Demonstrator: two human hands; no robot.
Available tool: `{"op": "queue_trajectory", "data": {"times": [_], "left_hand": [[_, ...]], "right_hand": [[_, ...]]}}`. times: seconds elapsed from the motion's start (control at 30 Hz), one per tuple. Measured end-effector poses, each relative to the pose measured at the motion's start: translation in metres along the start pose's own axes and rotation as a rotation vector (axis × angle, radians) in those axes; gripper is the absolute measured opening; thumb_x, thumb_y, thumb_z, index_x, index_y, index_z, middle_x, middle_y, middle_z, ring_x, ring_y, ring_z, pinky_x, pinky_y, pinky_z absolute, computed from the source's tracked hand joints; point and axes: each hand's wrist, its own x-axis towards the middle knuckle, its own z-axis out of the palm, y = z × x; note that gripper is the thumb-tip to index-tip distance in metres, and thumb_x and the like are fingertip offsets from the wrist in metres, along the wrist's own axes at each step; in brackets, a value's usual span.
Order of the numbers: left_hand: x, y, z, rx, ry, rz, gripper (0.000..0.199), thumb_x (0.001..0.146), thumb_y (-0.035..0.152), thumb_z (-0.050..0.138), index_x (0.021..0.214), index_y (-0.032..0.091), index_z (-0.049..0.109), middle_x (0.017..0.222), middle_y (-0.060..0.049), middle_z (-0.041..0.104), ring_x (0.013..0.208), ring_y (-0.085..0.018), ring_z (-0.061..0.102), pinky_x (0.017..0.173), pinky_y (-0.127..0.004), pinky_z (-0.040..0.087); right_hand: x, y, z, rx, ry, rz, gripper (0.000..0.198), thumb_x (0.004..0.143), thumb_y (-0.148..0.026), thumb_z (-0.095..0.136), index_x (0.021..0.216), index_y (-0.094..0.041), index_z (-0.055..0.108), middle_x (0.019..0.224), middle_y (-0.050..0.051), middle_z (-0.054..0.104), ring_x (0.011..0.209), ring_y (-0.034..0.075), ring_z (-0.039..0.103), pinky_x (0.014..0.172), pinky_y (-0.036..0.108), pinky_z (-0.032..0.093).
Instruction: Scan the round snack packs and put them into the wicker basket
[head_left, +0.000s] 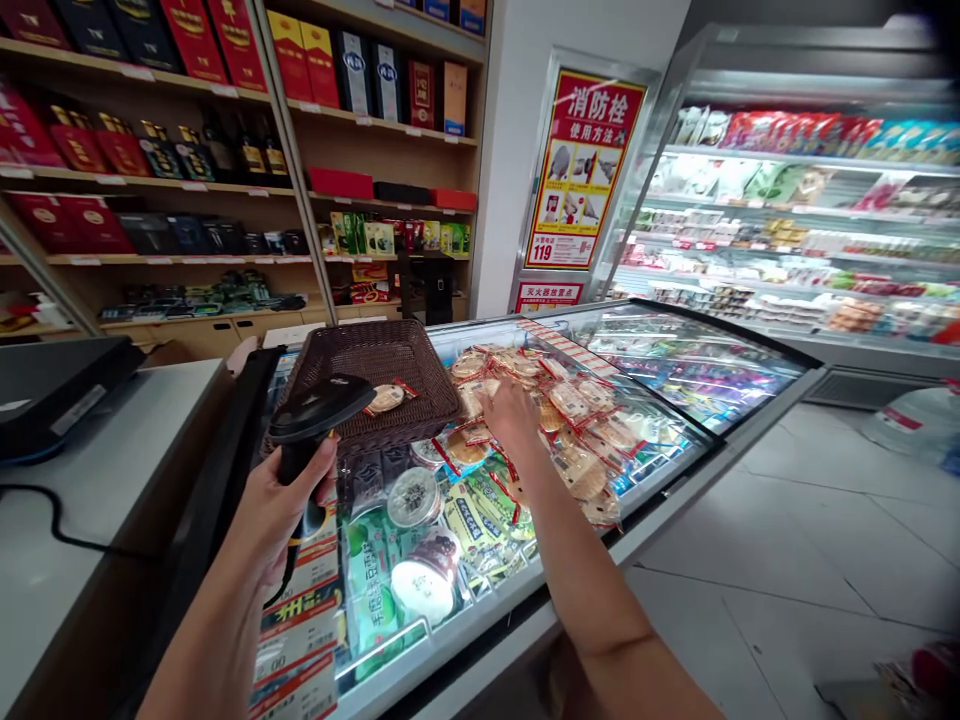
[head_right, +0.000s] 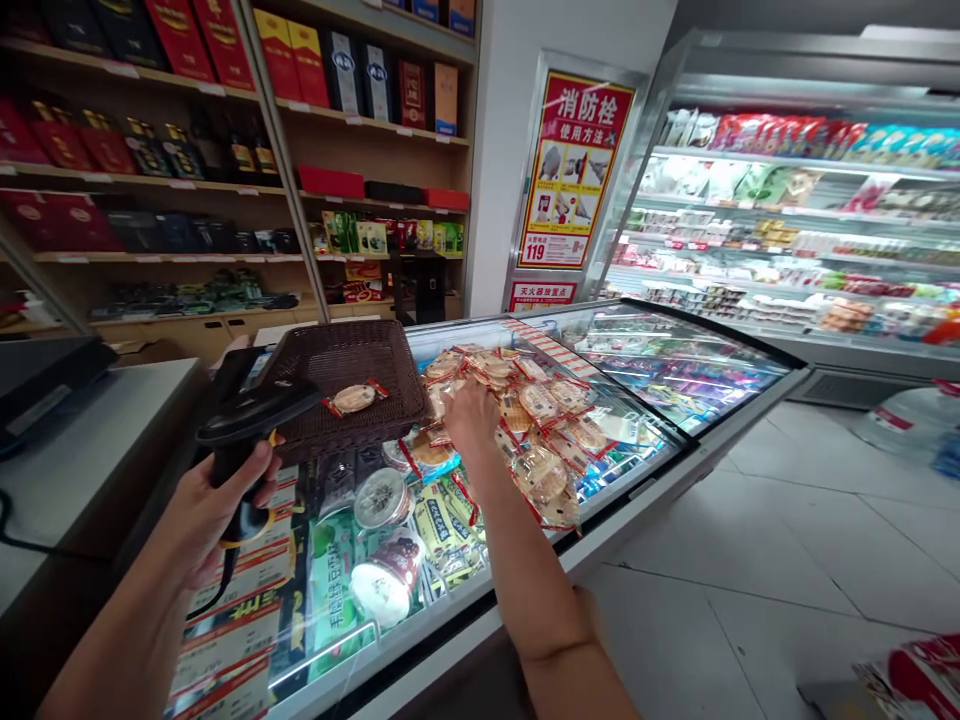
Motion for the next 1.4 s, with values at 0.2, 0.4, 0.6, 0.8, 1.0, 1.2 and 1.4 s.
{"op": "queue_trajectory", "data": {"times": [0.2, 0.4, 0.6, 0.8, 1.0, 1.2, 1.4], "left_hand": [[0.002, -0.009, 0.003, -0.039, -0.024, -0.001, 0.051, 0.061, 0.056, 0.083, 0.086, 0.015, 0.066, 0.060, 0.005, 0.052, 0.050, -0.006, 0.042, 0.045, -0.017, 0.032], [0.001, -0.010, 0.005, -0.006, -0.045, 0.007, 0.047, 0.063, 0.055, 0.083, 0.076, 0.016, 0.059, 0.061, 0.004, 0.053, 0.048, -0.006, 0.042, 0.046, -0.019, 0.032], [-0.006, -0.008, 0.007, 0.117, -0.113, -0.005, 0.046, 0.066, 0.057, 0.078, 0.077, 0.017, 0.059, 0.057, 0.004, 0.053, 0.049, -0.008, 0.043, 0.047, -0.020, 0.031], [-0.012, -0.008, 0.014, 0.224, -0.211, 0.044, 0.043, 0.068, 0.058, 0.074, 0.073, 0.019, 0.056, 0.050, 0.006, 0.046, 0.046, -0.008, 0.038, 0.046, -0.021, 0.026], [-0.012, -0.008, 0.015, 0.211, -0.201, 0.041, 0.043, 0.070, 0.058, 0.073, 0.076, 0.017, 0.058, 0.052, 0.006, 0.047, 0.047, -0.008, 0.038, 0.047, -0.021, 0.026], [-0.011, -0.007, 0.012, 0.136, -0.162, 0.009, 0.044, 0.069, 0.056, 0.077, 0.075, 0.017, 0.057, 0.056, 0.005, 0.050, 0.050, -0.008, 0.041, 0.048, -0.020, 0.030], [-0.008, -0.003, 0.010, 0.018, -0.101, 0.012, 0.047, 0.066, 0.055, 0.081, 0.075, 0.017, 0.057, 0.066, 0.004, 0.054, 0.049, -0.005, 0.043, 0.046, -0.019, 0.032]], "right_hand": [[0.009, 0.009, 0.012, 0.016, -0.156, 0.101, 0.039, 0.082, -0.051, 0.068, 0.102, -0.017, 0.067, 0.106, 0.014, 0.072, 0.106, 0.029, 0.066, 0.087, 0.036, 0.048], [0.023, 0.011, 0.021, 0.489, 0.110, 0.079, 0.019, 0.082, -0.033, 0.064, 0.095, -0.020, 0.060, 0.088, 0.003, 0.069, 0.082, 0.019, 0.066, 0.078, 0.030, 0.048], [0.026, 0.009, 0.025, 1.008, 0.418, 0.017, 0.034, 0.081, -0.039, 0.062, 0.108, -0.019, 0.055, 0.099, 0.006, 0.068, 0.088, 0.019, 0.064, 0.083, 0.033, 0.050], [0.018, -0.005, 0.029, 1.241, 0.261, -0.126, 0.039, 0.080, -0.048, 0.068, 0.104, -0.019, 0.060, 0.105, 0.008, 0.069, 0.098, 0.020, 0.065, 0.088, 0.034, 0.052], [0.011, -0.012, 0.030, 1.217, 0.214, -0.219, 0.033, 0.080, -0.043, 0.070, 0.101, -0.020, 0.059, 0.105, 0.007, 0.068, 0.099, 0.019, 0.066, 0.092, 0.034, 0.052], [0.008, -0.017, 0.045, 1.243, 0.168, -0.089, 0.039, 0.083, -0.051, 0.066, 0.107, -0.023, 0.054, 0.102, 0.005, 0.068, 0.091, 0.019, 0.067, 0.081, 0.034, 0.056], [0.008, -0.024, 0.049, 1.081, -0.077, -0.239, 0.033, 0.090, -0.043, 0.058, 0.115, -0.022, 0.058, 0.108, 0.007, 0.067, 0.096, 0.018, 0.066, 0.086, 0.034, 0.055]]}}
